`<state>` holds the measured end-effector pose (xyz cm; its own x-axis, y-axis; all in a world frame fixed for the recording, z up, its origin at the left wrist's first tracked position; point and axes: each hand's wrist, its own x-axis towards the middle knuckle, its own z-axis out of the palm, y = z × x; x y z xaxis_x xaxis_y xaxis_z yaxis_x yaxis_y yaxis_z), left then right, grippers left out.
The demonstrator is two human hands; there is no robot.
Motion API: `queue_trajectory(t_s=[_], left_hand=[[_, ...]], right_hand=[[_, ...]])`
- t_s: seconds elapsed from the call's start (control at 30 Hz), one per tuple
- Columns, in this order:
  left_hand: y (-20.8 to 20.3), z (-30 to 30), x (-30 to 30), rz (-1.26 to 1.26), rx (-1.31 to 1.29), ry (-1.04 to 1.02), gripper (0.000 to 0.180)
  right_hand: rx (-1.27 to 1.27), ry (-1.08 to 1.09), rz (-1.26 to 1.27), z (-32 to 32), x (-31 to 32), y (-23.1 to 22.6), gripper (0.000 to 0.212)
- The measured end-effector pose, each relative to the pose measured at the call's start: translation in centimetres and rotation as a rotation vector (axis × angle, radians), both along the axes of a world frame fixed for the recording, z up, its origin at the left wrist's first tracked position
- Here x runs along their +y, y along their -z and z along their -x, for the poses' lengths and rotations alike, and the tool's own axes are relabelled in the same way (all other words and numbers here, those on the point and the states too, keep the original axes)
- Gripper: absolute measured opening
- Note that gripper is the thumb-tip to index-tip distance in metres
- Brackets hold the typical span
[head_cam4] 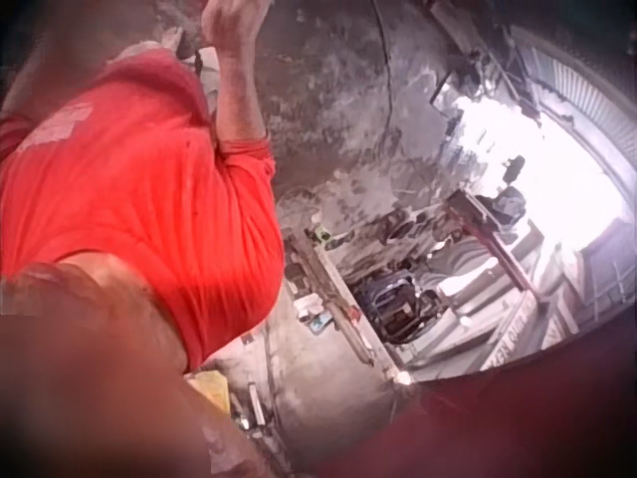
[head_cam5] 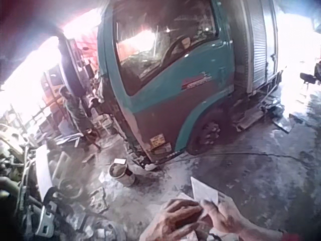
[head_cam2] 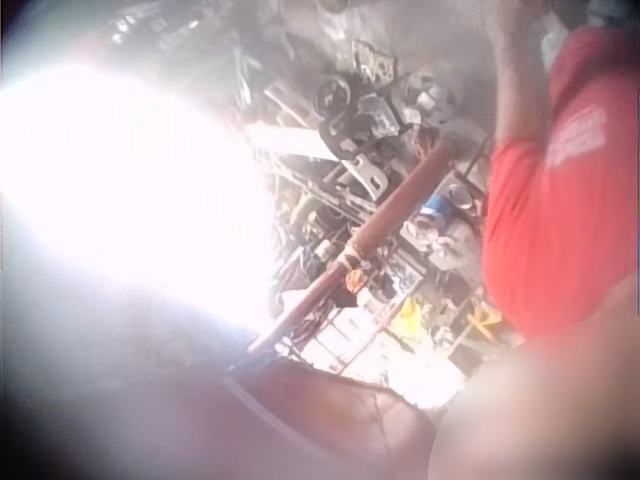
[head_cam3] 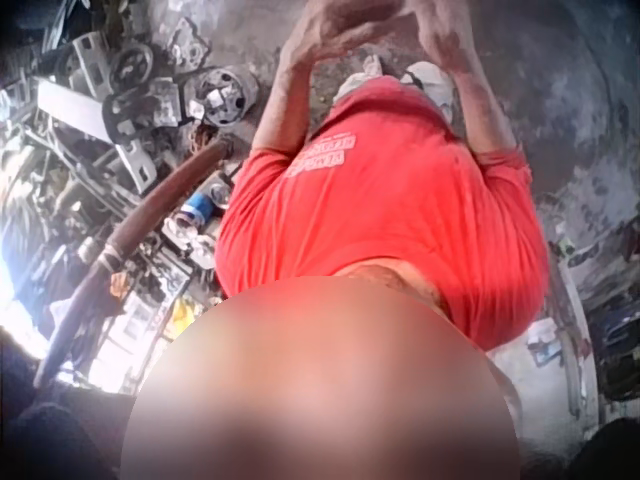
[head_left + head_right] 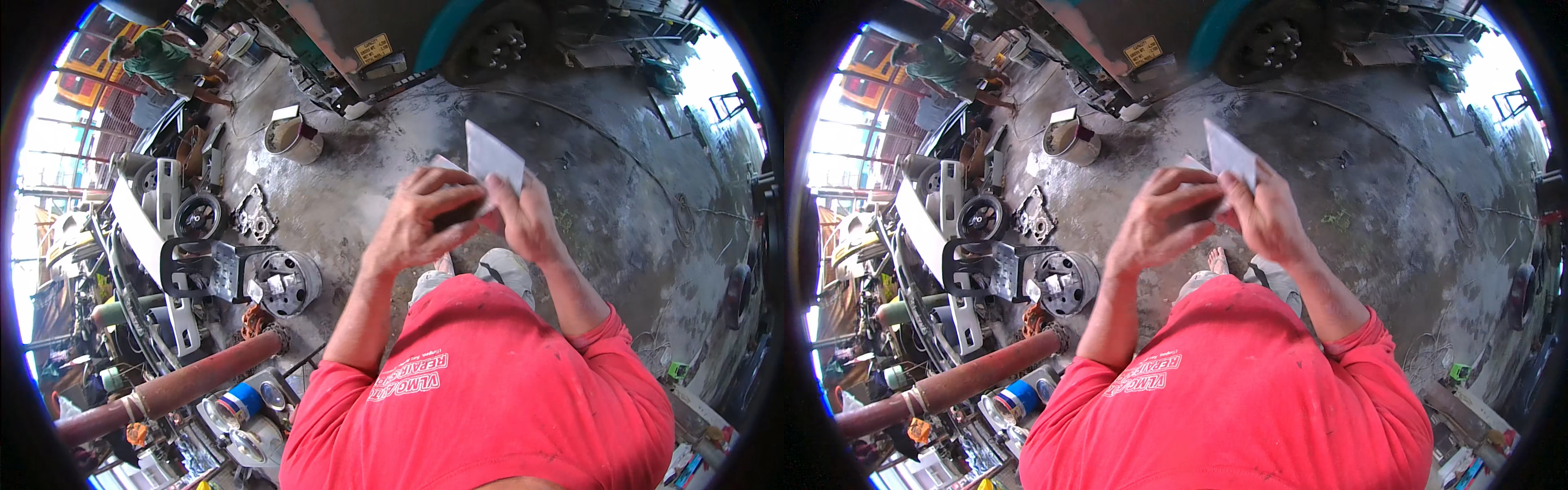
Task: The person holds a small metal sheet and rubs it with a sanding block, then applies a paste from a container onto the sheet and continues sanding. The person moves around the workshop while handling the sheet and sanding block.
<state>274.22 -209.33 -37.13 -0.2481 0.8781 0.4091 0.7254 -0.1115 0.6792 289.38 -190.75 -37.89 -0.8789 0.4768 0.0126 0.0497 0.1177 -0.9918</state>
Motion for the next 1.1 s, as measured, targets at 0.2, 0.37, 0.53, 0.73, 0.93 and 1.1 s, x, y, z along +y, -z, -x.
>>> queue_trajectory(t_s=[0.2,0.37,0.53,0.73,0.93,1.1], left_hand=[[-0.6,-1.4,3.4,0.137,0.019,-0.144,0.050],[-2.4,-2.3,7.6,-0.358,-0.359,-0.202,0.063],[0.8,-1.6,12.4,-0.114,-0.270,-0.475,0.062],[1.6,-1.2,13.4,-0.060,-0.135,-0.744,0.052],[0.9,-2.6,20.8,0.188,0.003,-0.571,0.049],[-1.0,-3.0,19.8,-0.023,-0.170,-0.618,0.056]], right_hand=[[-0.047,0.253,0.414,6.2,9.9,0.1,0.035],[0.096,-0.194,0.834,9.4,16.2,1.5,0.033],[-0.046,-0.634,1.353,10.0,20.0,3.9,0.026],[-0.049,-0.560,0.377,9.5,23.7,2.2,0.034],[-0.167,-0.394,0.267,13.1,26.5,1.2,0.037],[-0.058,-0.190,0.717,15.7,28.4,3.3,0.032]])
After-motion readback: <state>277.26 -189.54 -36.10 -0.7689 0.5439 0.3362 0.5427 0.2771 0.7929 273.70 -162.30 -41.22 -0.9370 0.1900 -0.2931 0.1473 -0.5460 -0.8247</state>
